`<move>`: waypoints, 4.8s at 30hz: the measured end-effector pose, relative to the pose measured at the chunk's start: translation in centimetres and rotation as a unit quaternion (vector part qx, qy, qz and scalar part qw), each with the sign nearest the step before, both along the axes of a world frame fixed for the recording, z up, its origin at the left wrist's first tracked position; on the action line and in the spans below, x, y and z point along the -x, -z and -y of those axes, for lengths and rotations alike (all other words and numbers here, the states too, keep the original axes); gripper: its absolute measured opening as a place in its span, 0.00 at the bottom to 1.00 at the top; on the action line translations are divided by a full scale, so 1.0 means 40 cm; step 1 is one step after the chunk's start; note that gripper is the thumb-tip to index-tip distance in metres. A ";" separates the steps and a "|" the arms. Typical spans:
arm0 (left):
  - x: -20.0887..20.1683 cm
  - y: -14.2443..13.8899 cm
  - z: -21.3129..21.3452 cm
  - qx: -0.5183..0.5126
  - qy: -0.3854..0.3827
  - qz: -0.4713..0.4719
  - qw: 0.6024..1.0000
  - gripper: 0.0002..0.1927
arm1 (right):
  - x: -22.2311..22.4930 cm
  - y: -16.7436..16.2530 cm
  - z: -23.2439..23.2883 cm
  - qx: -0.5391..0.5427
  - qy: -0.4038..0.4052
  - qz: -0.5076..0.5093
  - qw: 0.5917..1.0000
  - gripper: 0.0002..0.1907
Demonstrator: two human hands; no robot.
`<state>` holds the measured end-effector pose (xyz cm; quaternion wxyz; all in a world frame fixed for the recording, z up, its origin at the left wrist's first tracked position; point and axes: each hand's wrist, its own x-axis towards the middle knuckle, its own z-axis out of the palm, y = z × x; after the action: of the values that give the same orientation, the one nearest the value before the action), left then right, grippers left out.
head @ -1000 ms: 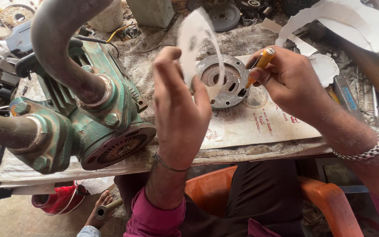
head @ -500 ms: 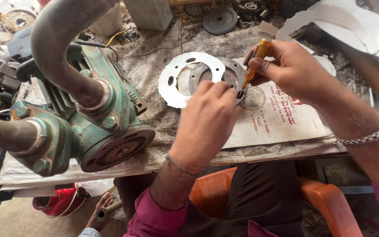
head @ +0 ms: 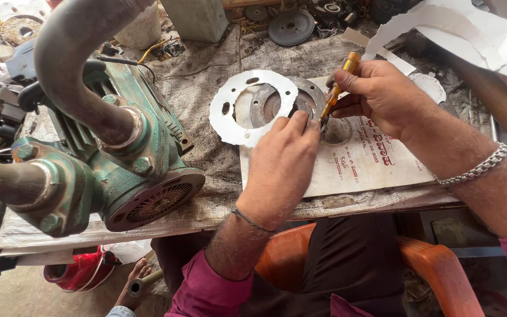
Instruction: The person tears a sheet of paper to shape a gasket around a water pump part, holding the paper against the metal flange and tearing off excess pieces by hand. They mark hole positions on the paper with a pen, tear out the holes, then fit the finished paper gasket over the flange and press it into place.
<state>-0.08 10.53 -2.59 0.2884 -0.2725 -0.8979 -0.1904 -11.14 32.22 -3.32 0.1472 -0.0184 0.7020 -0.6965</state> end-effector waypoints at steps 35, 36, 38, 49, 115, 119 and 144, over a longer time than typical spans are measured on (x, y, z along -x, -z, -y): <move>0.045 -0.076 -0.102 0.053 0.023 0.070 0.996 0.08 | -0.109 -0.143 -0.127 -0.096 -0.033 -0.242 0.965 0.14; 0.035 -0.082 -0.091 0.023 0.030 0.057 0.998 0.08 | -0.129 -0.154 -0.126 -0.077 -0.039 -0.249 0.965 0.13; 0.017 -0.092 -0.077 -0.024 0.045 0.042 0.998 0.08 | -0.168 -0.163 -0.106 -0.203 -0.064 -0.282 0.935 0.13; 0.014 -0.094 0.005 -0.010 -0.069 0.032 0.997 0.32 | -0.183 -0.164 -0.063 -0.642 -0.010 -0.371 0.671 0.11; -0.012 -0.062 0.031 -0.083 0.055 -0.023 0.995 0.29 | -0.216 -0.112 0.016 -0.003 0.098 -0.280 0.955 0.23; -0.005 -0.060 0.047 -0.256 0.061 -0.072 0.962 0.38 | -0.226 -0.130 -0.014 -0.018 0.138 -0.302 0.943 0.19; 0.029 0.001 0.048 -0.030 -0.224 0.160 0.961 0.38 | -0.289 -0.154 -0.026 -0.183 0.060 -0.294 0.936 0.21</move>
<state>-1.25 8.63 -2.63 0.1846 -0.0218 -0.9643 -0.1884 0.44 33.27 2.85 -0.1076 -0.1530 0.8290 -0.5271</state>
